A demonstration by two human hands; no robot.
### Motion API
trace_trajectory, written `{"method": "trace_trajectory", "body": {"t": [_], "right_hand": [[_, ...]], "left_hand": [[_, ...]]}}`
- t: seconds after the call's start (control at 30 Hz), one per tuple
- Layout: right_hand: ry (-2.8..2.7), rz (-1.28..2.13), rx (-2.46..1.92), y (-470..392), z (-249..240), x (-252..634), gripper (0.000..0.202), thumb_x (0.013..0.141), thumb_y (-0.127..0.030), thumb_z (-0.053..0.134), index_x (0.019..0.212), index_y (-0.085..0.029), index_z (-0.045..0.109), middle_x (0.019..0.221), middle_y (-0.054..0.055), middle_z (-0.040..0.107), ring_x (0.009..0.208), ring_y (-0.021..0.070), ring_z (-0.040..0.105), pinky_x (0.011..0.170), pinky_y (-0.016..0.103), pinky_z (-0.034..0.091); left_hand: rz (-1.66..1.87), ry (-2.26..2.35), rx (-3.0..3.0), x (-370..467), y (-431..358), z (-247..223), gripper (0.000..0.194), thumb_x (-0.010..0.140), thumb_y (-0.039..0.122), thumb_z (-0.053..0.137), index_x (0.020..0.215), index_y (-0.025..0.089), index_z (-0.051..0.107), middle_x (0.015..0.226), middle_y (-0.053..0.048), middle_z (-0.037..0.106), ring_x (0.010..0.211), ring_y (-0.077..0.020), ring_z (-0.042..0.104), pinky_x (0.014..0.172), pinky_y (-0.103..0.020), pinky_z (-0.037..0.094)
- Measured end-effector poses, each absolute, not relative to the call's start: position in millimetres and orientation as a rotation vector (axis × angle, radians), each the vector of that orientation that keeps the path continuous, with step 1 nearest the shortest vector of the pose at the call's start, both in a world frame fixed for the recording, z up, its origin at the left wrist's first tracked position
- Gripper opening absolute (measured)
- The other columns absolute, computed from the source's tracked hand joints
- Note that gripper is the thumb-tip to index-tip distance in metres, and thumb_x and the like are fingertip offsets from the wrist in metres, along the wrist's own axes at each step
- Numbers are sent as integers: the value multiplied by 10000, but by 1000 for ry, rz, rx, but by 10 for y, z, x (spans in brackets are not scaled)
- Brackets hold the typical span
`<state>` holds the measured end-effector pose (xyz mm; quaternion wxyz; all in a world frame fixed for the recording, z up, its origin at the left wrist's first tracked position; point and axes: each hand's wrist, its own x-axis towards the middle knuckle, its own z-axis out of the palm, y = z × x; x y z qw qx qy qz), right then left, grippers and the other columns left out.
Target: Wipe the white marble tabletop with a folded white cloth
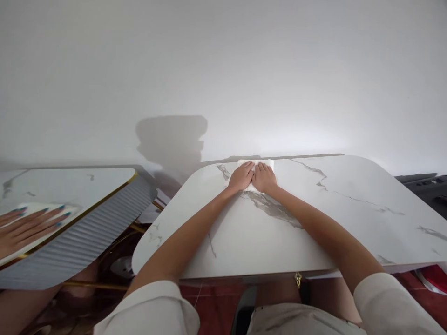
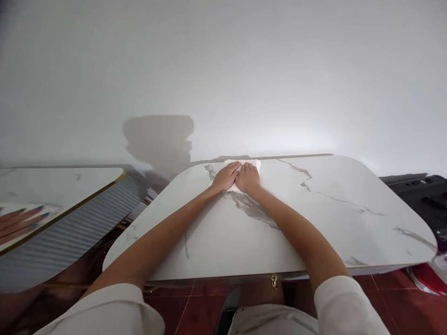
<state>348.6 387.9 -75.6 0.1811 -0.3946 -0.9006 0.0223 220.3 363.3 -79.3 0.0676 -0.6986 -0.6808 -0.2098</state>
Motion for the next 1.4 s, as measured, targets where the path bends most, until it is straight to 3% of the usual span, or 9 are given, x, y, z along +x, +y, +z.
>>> {"method": "trace_trajectory", "body": {"t": [0.43,0.63,0.9,1.13,1.4], "right_hand": [[-2500,9,-831,2460,-844,3952,513,901,-231,340,1315,55,438,1375,234,427,1294,314,363,1072,430,252],[-2576,65,-695,2194,-783,4512,518,887,-239,360,1323,29,440,1389,212,421,1304,294,349,1079,420,250],[-2717,74,-841,2876,-729,4777,538,898,-265,328,1376,-25,386,1429,162,385,1330,254,315,1081,378,233],[-2716,33,-890,3775,-743,4275,518,917,-253,308,1377,-25,377,1441,158,368,1335,249,299,1073,362,212],[-2656,32,-897,4431,-763,3645,510,917,-242,307,1367,-15,389,1427,157,391,1323,240,309,1063,333,207]], "left_hand": [[-605,-2086,-2037,2696,1992,-794,487,872,215,263,1308,111,453,1380,-102,464,1303,-219,379,1105,-423,294],[-655,-2308,-1990,3194,1639,-790,521,840,205,325,1334,72,425,1433,-123,391,1342,-229,318,1128,-401,248],[-790,-2216,-2053,3419,2380,-876,511,810,191,380,1315,139,443,1408,-112,425,1328,-250,337,1108,-425,268],[-742,-2143,-2058,3011,3275,-734,376,826,136,362,1153,146,547,1288,-104,536,1245,-219,434,1062,-362,338],[-655,-2097,-1992,2391,3986,-804,365,870,153,336,1181,137,526,1310,-104,518,1244,-210,431,1061,-346,325]]}}
